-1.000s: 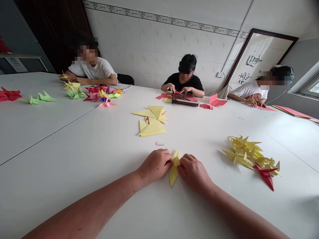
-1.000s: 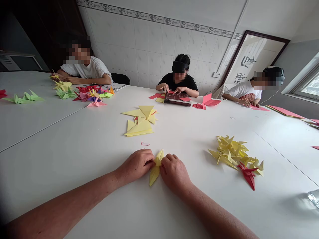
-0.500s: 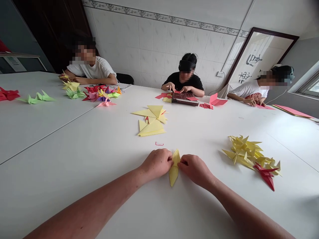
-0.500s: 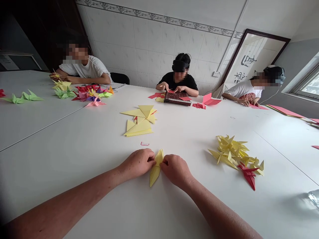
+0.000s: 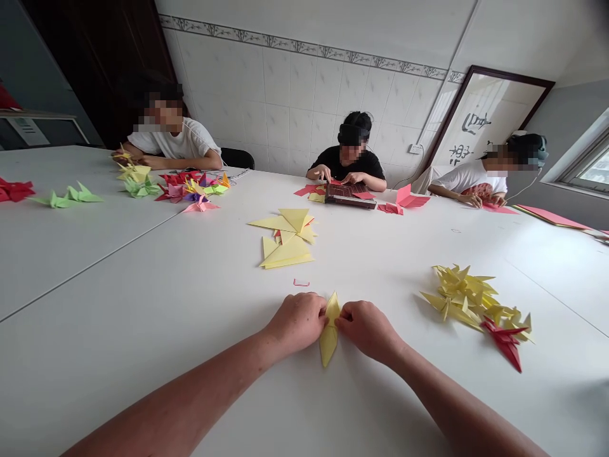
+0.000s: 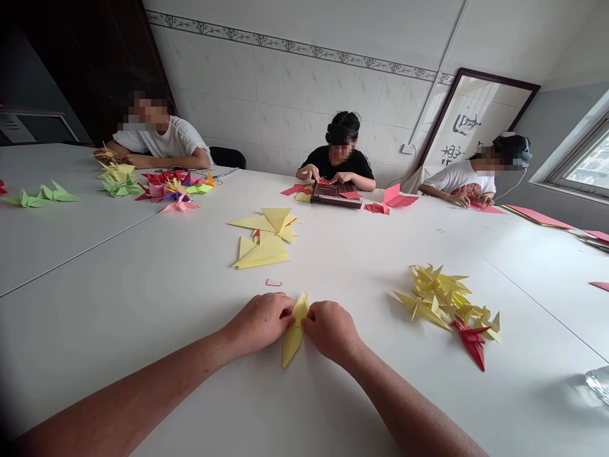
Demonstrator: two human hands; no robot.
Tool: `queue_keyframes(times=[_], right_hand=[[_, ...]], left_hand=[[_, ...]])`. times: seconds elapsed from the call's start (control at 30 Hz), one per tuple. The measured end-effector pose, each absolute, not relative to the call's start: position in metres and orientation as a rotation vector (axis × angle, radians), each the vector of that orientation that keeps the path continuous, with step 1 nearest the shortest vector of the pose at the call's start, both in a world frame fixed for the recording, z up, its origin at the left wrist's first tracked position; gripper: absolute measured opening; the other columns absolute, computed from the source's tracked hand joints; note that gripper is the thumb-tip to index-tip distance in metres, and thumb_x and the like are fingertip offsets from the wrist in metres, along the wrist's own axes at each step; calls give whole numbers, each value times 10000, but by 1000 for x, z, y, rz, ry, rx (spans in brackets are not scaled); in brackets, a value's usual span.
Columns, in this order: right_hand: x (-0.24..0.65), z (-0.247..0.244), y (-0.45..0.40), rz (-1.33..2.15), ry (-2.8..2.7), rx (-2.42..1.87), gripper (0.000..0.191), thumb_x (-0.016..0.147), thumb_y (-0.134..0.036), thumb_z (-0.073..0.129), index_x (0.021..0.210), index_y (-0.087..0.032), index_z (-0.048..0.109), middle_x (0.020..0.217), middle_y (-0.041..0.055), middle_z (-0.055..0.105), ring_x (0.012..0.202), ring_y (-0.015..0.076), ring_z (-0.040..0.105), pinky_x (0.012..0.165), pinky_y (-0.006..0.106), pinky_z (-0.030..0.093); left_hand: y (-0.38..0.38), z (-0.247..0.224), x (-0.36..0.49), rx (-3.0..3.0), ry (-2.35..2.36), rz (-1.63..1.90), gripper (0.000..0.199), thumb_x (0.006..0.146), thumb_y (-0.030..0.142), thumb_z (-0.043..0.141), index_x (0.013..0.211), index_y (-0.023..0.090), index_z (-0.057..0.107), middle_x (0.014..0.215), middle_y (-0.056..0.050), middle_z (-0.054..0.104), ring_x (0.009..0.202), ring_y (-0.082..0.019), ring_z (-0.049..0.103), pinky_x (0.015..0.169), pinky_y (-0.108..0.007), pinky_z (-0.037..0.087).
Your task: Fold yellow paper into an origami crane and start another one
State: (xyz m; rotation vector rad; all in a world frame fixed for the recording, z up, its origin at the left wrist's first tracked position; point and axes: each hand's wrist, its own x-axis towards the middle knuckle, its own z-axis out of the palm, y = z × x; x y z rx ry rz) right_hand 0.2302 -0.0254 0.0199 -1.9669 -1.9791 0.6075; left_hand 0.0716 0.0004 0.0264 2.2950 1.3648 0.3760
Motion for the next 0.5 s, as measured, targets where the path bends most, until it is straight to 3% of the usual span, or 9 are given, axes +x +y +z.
queue_keyframes(times=[0.17,0.27,0.33,0.4,0.5], right_hand=[[228,20,-24,584,-1991,-2003,253,712,-147,481,511,-198,337,513,-38,421,467,101,285,432,227,193],[227,20,-24,578,-1978,-2023,171,719,-143,481,585,-212,399,556,-38,482,480,107,339,448,226,214],[227,19,-25,565,-1947,-2031,94,722,-143,500,725,-226,456,611,-42,525,505,115,395,465,222,235],[227,18,-26,544,-1943,-2013,173,731,-138,516,868,-231,468,646,-47,548,532,122,441,483,219,248],[226,16,-30,520,-1987,-1955,159,787,-139,492,911,-239,489,645,-54,560,548,121,476,502,214,252]], left_hand=[[3,25,72,2322,1394,373,280,689,121,483,528,180,261,516,45,405,458,-98,334,488,-249,233],[6,20,68,2250,1445,407,186,695,159,550,618,207,387,569,52,471,513,-122,428,516,-247,304],[8,14,64,2246,1444,519,174,685,170,602,746,224,449,655,51,520,598,-141,490,599,-269,384],[9,8,62,2333,1365,665,241,690,135,620,866,224,483,801,26,565,745,-160,534,722,-302,426],[8,0,62,2580,1133,771,191,786,84,549,927,213,554,987,-17,587,924,-174,521,821,-319,419]])
